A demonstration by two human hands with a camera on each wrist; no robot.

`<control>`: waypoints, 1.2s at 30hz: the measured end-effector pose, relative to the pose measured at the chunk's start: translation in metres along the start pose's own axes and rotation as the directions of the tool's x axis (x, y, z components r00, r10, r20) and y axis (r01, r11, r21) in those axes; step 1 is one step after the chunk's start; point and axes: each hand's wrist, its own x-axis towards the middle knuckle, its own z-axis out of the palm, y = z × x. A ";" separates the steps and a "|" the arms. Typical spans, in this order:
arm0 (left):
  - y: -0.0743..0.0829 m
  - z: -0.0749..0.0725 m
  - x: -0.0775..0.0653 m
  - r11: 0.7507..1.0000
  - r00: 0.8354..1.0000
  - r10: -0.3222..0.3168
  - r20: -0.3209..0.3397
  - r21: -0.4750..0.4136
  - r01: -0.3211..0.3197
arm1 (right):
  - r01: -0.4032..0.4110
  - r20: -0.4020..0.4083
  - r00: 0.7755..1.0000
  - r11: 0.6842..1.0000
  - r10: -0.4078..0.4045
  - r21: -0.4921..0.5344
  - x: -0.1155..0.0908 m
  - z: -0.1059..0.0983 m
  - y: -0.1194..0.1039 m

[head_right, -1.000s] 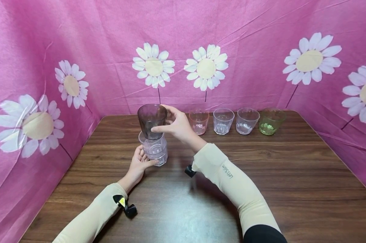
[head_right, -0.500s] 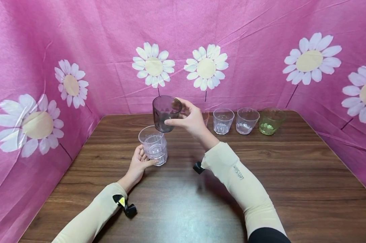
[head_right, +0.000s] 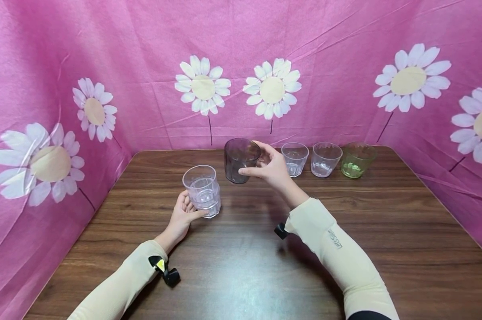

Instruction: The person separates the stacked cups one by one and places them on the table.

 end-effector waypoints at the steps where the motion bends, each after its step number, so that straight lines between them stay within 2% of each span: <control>1: 0.000 0.000 0.000 1.000 1.000 0.001 -0.001 0.000 -0.001 | -0.002 -0.002 1.000 1.000 0.002 -0.021 -0.002 -0.003 0.002; 6: 0.001 -0.001 -0.001 1.000 1.000 0.002 -0.004 0.006 -0.002 | -0.034 -0.024 0.999 0.988 0.031 -0.150 -0.010 -0.017 0.014; 10: 0.001 -0.002 -0.001 1.000 1.000 -0.001 -0.006 0.009 0.001 | -0.083 -0.037 0.996 0.976 0.077 -0.201 -0.016 -0.025 0.021; 20: 0.000 -0.003 -0.001 1.000 1.000 -0.002 -0.011 0.008 0.002 | -0.156 -0.064 0.987 0.954 0.144 -0.257 -0.022 -0.044 0.043; 26: -0.001 -0.002 0.000 1.000 1.000 -0.004 -0.002 0.011 0.005 | -0.201 -0.083 0.979 0.946 0.186 -0.255 -0.022 -0.053 0.053; 36: -0.001 -0.001 0.001 1.000 1.000 -0.002 0.012 -0.002 0.002 | -0.212 -0.074 0.977 0.933 0.199 -0.291 -0.025 -0.062 0.061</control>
